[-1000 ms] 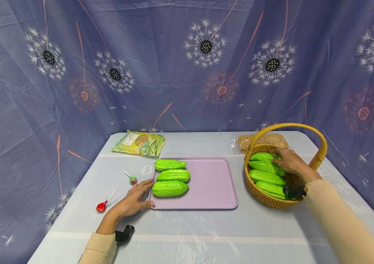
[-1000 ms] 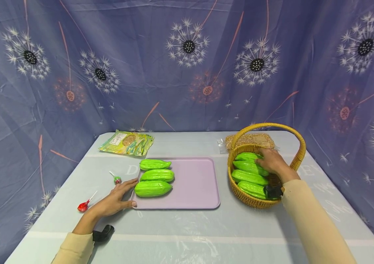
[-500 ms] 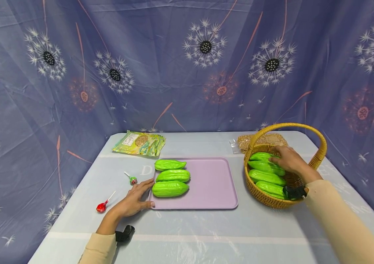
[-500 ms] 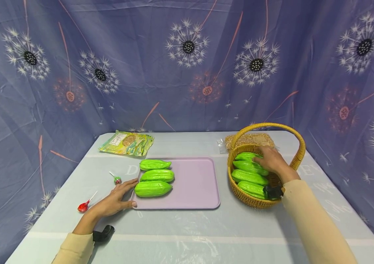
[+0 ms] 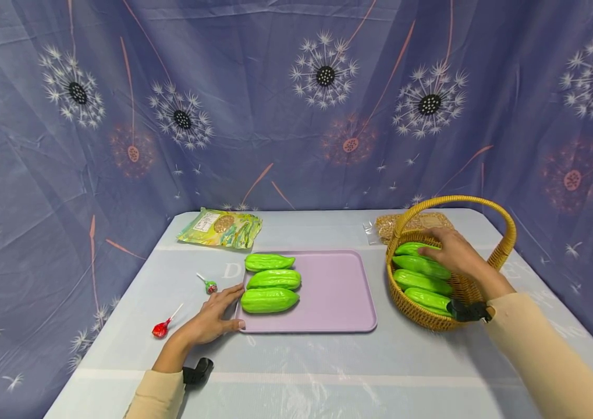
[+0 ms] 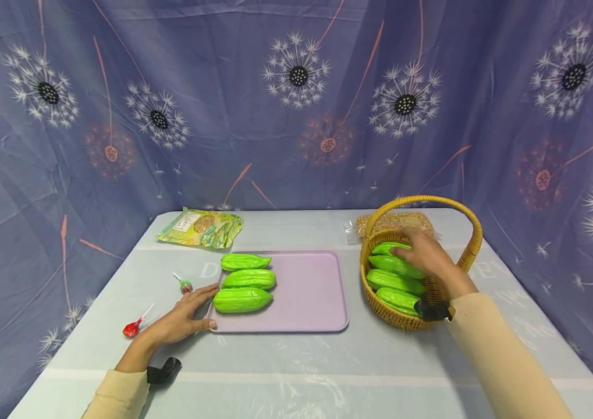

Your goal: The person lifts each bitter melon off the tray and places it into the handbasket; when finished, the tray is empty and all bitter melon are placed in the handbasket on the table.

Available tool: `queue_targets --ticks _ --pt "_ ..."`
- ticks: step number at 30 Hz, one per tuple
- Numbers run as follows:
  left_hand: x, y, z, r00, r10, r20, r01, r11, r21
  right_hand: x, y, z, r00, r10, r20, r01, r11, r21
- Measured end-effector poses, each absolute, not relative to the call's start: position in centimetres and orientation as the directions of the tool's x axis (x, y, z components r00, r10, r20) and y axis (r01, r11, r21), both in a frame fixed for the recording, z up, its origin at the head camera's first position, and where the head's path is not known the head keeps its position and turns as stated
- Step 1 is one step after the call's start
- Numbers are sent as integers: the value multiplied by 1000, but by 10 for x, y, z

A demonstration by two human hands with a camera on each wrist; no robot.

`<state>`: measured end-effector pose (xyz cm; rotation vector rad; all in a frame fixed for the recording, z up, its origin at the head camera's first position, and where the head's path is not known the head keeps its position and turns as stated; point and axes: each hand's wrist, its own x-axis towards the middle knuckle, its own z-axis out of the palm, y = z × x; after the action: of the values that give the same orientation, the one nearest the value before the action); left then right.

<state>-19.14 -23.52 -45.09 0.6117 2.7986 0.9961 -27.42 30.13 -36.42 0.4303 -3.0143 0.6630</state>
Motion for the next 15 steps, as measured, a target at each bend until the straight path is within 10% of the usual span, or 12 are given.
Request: queue_targets --ticks 15 --pt "-190 -236 -451 -912 408 43 344 703 622 -244 276 -357 -903 -324 281 -416 824 -384"
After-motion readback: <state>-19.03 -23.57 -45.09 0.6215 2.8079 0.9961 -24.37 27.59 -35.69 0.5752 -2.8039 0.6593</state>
